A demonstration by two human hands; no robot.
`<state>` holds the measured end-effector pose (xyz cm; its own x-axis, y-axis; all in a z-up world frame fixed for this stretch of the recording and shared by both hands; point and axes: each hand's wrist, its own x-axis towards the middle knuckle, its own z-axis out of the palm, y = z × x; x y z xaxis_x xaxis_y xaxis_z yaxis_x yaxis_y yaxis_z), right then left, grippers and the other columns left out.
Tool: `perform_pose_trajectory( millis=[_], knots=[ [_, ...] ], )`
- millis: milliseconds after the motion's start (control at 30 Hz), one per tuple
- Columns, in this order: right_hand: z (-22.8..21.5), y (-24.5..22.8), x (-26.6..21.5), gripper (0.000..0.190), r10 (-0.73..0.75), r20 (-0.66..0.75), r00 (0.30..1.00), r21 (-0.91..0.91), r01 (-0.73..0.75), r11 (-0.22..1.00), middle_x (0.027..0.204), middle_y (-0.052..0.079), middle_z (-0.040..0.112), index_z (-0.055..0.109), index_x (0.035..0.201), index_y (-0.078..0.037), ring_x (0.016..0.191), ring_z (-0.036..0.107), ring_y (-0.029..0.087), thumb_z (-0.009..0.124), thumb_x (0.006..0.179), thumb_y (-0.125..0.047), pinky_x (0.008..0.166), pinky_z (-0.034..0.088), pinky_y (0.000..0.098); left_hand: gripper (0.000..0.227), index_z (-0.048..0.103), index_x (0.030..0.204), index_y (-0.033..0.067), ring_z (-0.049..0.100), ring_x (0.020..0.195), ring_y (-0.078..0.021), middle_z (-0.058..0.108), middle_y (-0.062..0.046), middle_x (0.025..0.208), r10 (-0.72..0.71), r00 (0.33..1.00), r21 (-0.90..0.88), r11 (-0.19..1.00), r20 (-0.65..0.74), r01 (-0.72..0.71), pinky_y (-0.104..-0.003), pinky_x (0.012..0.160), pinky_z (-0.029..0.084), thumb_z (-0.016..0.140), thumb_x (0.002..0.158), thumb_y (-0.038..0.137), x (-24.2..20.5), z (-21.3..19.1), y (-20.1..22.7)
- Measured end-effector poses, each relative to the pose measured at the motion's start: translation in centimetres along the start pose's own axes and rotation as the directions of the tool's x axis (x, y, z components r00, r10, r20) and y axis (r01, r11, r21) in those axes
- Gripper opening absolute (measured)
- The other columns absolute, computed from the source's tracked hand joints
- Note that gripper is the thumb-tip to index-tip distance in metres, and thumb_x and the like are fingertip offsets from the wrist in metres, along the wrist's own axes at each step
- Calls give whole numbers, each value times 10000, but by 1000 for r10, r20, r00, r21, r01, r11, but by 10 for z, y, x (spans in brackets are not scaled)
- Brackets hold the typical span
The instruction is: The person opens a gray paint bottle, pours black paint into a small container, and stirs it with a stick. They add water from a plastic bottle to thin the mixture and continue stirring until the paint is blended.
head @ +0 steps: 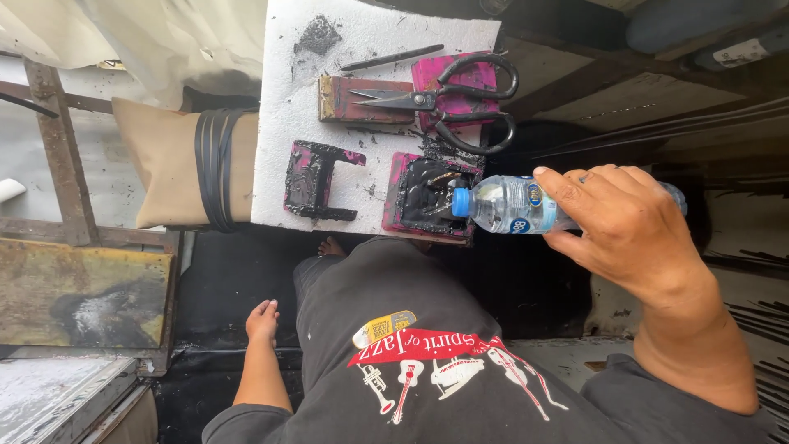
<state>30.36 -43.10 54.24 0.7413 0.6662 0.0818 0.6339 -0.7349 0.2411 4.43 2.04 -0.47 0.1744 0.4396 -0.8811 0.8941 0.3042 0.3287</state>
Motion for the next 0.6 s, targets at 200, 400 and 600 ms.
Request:
perform_pose_trajectory(
  millis=[200,400,600],
  knots=[
    [-6,-5,6,477,-13,15,1000,-165,15,986,833,-43,670,739,1282,-177,729,627,180,835,815,-167,683,499,321,490,611,1414,84,685,1077,-190,692,-75,1257,-40,999,-20,999,4,40,-342,912,530,681,975,292,2,-2,-22],
    [-10,-7,4,439,3,-2,1000,-294,-3,956,836,-93,677,767,1275,-218,748,636,165,788,838,-189,690,478,298,490,588,1430,73,666,1149,-219,664,-96,1318,-72,997,-47,996,7,72,-368,1005,514,665,989,272,-17,-5,-15],
    [-9,-9,4,450,11,-13,1000,-221,-13,975,871,-68,703,765,1272,-185,736,632,174,803,825,-161,699,499,307,475,606,1416,90,668,1107,-188,681,-75,1274,-61,998,-33,998,5,61,-339,949,521,673,986,279,-16,-3,-11]
  ],
)
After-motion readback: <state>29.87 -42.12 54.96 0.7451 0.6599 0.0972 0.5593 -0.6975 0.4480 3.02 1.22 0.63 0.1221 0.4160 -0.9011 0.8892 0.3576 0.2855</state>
